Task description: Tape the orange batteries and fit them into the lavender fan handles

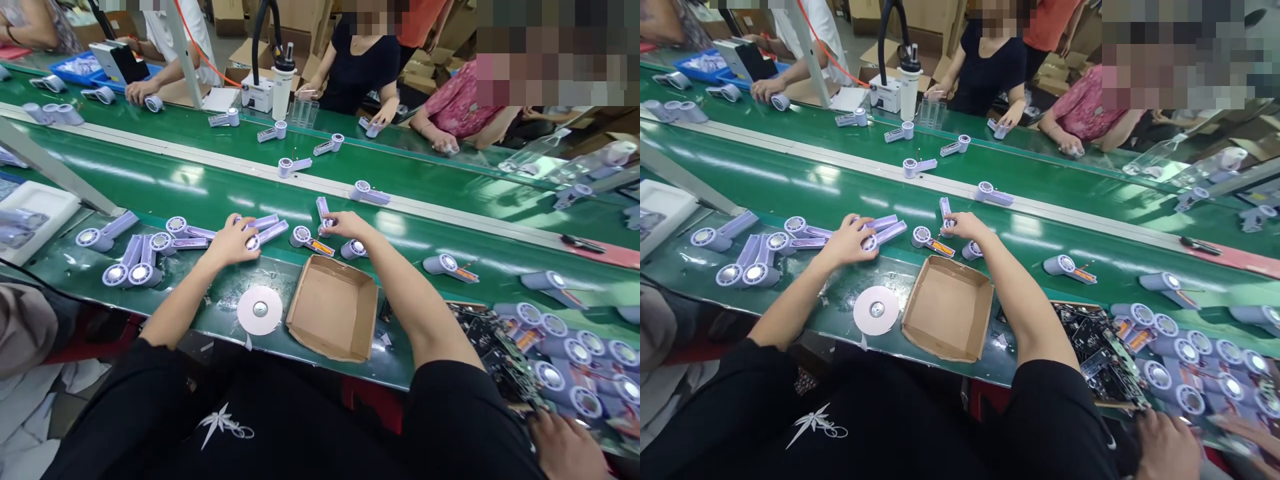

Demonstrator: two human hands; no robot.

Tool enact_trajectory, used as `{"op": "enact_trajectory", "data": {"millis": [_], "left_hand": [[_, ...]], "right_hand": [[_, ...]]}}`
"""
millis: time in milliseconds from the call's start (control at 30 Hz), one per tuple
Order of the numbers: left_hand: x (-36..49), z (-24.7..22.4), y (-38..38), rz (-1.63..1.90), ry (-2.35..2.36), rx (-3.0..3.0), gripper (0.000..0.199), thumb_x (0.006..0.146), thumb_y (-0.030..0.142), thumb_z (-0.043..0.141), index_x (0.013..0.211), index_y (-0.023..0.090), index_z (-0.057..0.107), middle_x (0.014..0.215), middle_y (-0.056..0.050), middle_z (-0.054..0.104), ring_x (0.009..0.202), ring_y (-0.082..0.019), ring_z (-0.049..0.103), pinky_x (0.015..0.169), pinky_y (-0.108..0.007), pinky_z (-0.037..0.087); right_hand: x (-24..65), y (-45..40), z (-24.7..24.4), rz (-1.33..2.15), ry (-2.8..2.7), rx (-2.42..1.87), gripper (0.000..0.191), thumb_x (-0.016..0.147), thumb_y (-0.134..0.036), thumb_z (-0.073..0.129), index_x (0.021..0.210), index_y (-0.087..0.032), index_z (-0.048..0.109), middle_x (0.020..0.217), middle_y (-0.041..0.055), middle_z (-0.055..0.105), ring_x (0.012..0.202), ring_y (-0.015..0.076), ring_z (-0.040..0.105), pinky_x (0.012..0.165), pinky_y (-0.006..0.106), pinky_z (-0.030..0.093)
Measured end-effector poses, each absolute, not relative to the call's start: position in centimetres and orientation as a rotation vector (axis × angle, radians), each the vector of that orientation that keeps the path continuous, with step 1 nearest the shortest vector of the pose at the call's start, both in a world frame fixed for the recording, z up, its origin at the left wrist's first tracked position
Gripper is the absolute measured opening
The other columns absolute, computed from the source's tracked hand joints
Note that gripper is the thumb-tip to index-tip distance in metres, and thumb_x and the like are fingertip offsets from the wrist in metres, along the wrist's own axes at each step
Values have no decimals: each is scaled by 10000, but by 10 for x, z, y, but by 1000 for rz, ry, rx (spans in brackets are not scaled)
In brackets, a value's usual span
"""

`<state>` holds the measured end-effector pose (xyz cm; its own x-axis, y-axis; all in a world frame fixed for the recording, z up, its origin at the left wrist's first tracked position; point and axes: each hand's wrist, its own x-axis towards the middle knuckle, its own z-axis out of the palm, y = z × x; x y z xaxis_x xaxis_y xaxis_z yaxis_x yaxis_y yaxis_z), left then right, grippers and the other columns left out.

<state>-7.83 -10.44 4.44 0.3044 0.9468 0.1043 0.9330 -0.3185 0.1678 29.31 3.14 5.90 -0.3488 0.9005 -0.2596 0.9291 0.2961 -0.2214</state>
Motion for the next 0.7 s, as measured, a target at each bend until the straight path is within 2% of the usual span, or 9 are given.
{"op": "enact_trajectory", "data": {"millis": [67, 167, 267, 367, 433, 500, 600, 667, 700], "left_hand": [[-93, 44, -156, 261, 1856, 2431, 499, 837, 494, 771, 1292, 291, 796, 1614, -51, 599, 1528, -435, 392, 1260, -592, 497], [-112, 36, -227, 213, 2045, 2248, 444, 838, 495, 767, 1253, 343, 800, 1594, -23, 623, 1523, -437, 405, 1187, -587, 568], [-125, 27, -269, 237, 2213, 2100, 412, 854, 500, 738, 1225, 338, 811, 1592, -37, 626, 1518, -457, 409, 1146, -604, 590], [-133, 24, -277, 252, 2327, 1970, 466, 888, 517, 688, 1281, 292, 795, 1611, -76, 605, 1540, -471, 383, 1178, -614, 561], [-137, 24, -271, 247, 2347, 1907, 495, 897, 522, 676, 1308, 268, 782, 1633, -88, 583, 1568, -466, 354, 1228, -597, 520], [-139, 27, -263, 235, 2344, 1863, 508, 895, 522, 685, 1317, 255, 774, 1655, -94, 562, 1598, -468, 318, 1269, -597, 472], [-137, 36, -259, 284, 2379, 1840, 536, 895, 498, 705, 1367, 247, 749, 1680, -117, 539, 1631, -514, 245, 1301, -736, 339], [-130, 46, -267, 452, 2403, 1840, 534, 910, 471, 693, 1392, 247, 737, 1693, -137, 525, 1649, -527, 204, 1302, -821, 215], [-124, 53, -275, 583, 2363, 1834, 511, 923, 473, 674, 1380, 256, 746, 1684, -140, 536, 1654, -509, 219, 1309, -820, 187]], "right_hand": [[294, 19, 67, -488, 2491, 1868, 580, 958, -405, 780, 1479, -156, 737, 1227, 146, 842, 1118, 304, 787, 1018, 377, 571], [279, -9, 81, -525, 2672, 1953, 558, 974, -393, 753, 1477, -152, 734, 1210, 137, 843, 1051, 276, 786, 984, 377, 577], [239, -42, 93, -629, 2873, 1669, 533, 960, -402, 764, 1451, -194, 753, 1228, 99, 843, 1027, 255, 787, 968, 347, 574], [183, -72, 91, -648, 2875, 1324, 527, 968, -418, 756, 1454, -216, 751, 1219, 88, 849, 1059, 272, 797, 959, 329, 568], [147, -86, 83, -664, 2811, 1172, 526, 984, -420, 747, 1473, -225, 735, 1252, 91, 845, 1125, 288, 796, 987, 331, 567], [119, -96, 73, -720, 2820, 1029, 517, 1002, -384, 740, 1495, -234, 712, 1426, 99, 782, 1287, 289, 751, 1087, 339, 548], [102, -105, 64, -802, 2953, 893, 514, 1032, -322, 713, 1531, -203, 671, 1689, 145, 565, 1523, 278, 595, 1256, 386, 461], [114, -109, 66, -805, 3042, 911, 505, 1041, -324, 706, 1522, -173, 672, 1727, 184, 502, 1571, 292, 543, 1308, 445, 416], [127, -112, 68, -800, 3082, 941, 493, 1040, -335, 709, 1504, -172, 686, 1716, 188, 517, 1568, 300, 545, 1319, 474, 407]]}}
